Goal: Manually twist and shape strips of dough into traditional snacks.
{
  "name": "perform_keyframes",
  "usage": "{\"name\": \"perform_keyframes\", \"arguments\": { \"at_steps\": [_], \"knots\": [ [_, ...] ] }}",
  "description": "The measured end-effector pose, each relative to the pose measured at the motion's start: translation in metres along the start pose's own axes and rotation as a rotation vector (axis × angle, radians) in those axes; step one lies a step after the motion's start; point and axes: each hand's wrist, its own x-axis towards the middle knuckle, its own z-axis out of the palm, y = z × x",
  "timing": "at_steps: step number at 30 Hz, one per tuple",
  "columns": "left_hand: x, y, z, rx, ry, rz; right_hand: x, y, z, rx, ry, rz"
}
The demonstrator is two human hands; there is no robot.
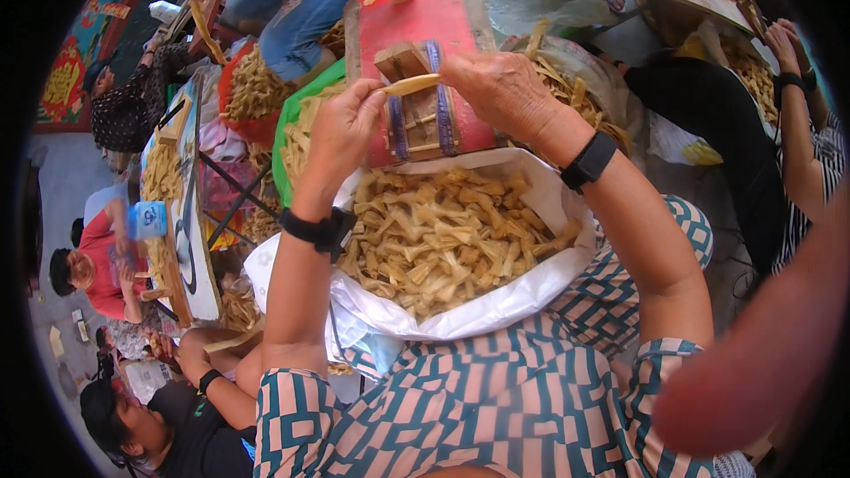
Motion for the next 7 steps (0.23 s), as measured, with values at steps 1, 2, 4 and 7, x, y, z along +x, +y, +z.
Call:
{"name": "perform_keyframes", "arguments": {
  "at_steps": [1,2,4,7],
  "knots": [
    [0.0,-0.007,0.003,-0.024,-0.012,-0.02,-0.004,0.006,0.004,0.002,0.0,-0.004],
    [-0.001,-0.009,0.004,-0.025,-0.01,-0.021,-0.011,0.013,0.007,-0.041,-0.091,0.048],
    [-0.009,-0.012,0.003,0.203,0.0,-0.069,-0.025,0.022,0.006,-0.161,-0.134,0.119],
    [-0.033,-0.031,-0.021,0.018,-0.135,-0.11,-0.05,0.039,-0.007,0.054,-0.113,0.267]
  ]
}}
